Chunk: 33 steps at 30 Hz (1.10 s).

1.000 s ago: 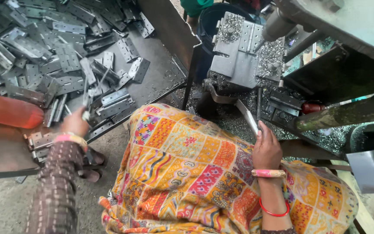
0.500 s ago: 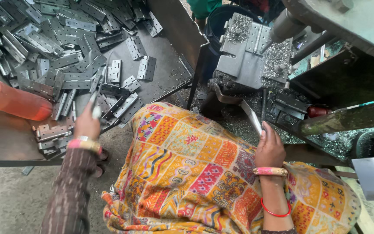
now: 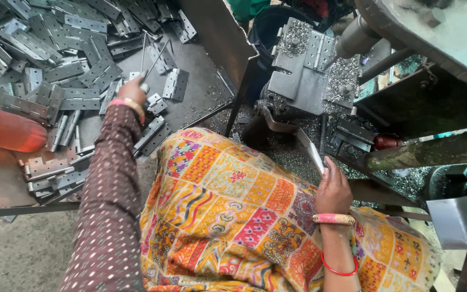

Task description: The person operates a drill press to drill holes into small metal plates. They pick up each plate, position it under the drill bit, activate the machine, and then move the finished piece to a pile on the left.

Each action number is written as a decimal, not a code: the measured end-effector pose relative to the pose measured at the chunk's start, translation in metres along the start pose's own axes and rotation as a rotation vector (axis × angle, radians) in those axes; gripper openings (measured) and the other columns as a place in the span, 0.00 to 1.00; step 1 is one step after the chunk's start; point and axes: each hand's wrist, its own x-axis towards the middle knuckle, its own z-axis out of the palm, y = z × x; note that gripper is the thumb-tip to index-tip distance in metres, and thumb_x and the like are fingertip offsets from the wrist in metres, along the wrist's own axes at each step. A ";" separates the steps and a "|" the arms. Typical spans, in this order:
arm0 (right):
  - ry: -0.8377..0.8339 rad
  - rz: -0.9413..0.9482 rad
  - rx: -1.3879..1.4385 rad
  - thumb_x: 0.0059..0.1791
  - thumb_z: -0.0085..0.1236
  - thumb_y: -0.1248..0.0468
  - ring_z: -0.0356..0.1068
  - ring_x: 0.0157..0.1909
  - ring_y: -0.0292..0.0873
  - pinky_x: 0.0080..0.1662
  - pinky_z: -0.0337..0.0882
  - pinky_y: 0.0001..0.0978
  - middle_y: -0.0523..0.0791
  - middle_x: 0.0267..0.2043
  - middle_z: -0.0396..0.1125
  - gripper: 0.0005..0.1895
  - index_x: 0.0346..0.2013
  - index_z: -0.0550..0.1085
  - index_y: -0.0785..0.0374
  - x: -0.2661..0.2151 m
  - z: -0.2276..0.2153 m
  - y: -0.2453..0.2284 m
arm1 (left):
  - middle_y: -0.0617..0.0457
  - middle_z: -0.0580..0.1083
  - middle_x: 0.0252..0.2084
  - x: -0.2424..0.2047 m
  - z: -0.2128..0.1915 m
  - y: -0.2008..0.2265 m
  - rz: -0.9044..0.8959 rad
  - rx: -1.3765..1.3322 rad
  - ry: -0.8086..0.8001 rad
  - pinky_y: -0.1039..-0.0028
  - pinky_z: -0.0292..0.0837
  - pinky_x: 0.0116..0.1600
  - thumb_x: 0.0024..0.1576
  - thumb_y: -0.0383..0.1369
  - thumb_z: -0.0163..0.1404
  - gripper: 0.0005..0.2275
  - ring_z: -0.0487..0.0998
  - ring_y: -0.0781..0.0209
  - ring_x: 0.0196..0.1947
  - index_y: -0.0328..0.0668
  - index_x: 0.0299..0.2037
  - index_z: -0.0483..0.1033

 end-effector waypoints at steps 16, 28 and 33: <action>-0.023 0.011 0.019 0.57 0.45 0.64 0.73 0.49 0.57 0.47 0.74 0.47 0.53 0.50 0.72 0.15 0.58 0.72 0.59 0.000 0.002 0.003 | 0.34 0.78 0.43 -0.210 -0.094 0.023 -0.269 -0.107 -0.164 0.53 0.74 0.44 0.62 0.30 0.38 0.26 0.78 0.36 0.40 0.69 0.71 0.61; -0.003 -0.029 -0.005 0.56 0.47 0.62 0.73 0.49 0.56 0.46 0.74 0.45 0.51 0.51 0.72 0.15 0.58 0.71 0.57 -0.002 0.000 0.001 | 0.31 0.75 0.47 -0.152 -0.024 0.048 -0.092 0.214 -0.217 0.52 0.71 0.52 0.60 0.30 0.43 0.26 0.76 0.35 0.47 0.65 0.70 0.61; -0.005 0.011 0.043 0.57 0.46 0.63 0.73 0.49 0.56 0.47 0.74 0.45 0.51 0.50 0.72 0.15 0.58 0.72 0.58 -0.001 0.004 0.001 | 0.33 0.76 0.47 -0.208 -0.043 0.029 -0.058 0.135 -0.210 0.56 0.71 0.52 0.59 0.29 0.45 0.25 0.78 0.39 0.47 0.63 0.69 0.65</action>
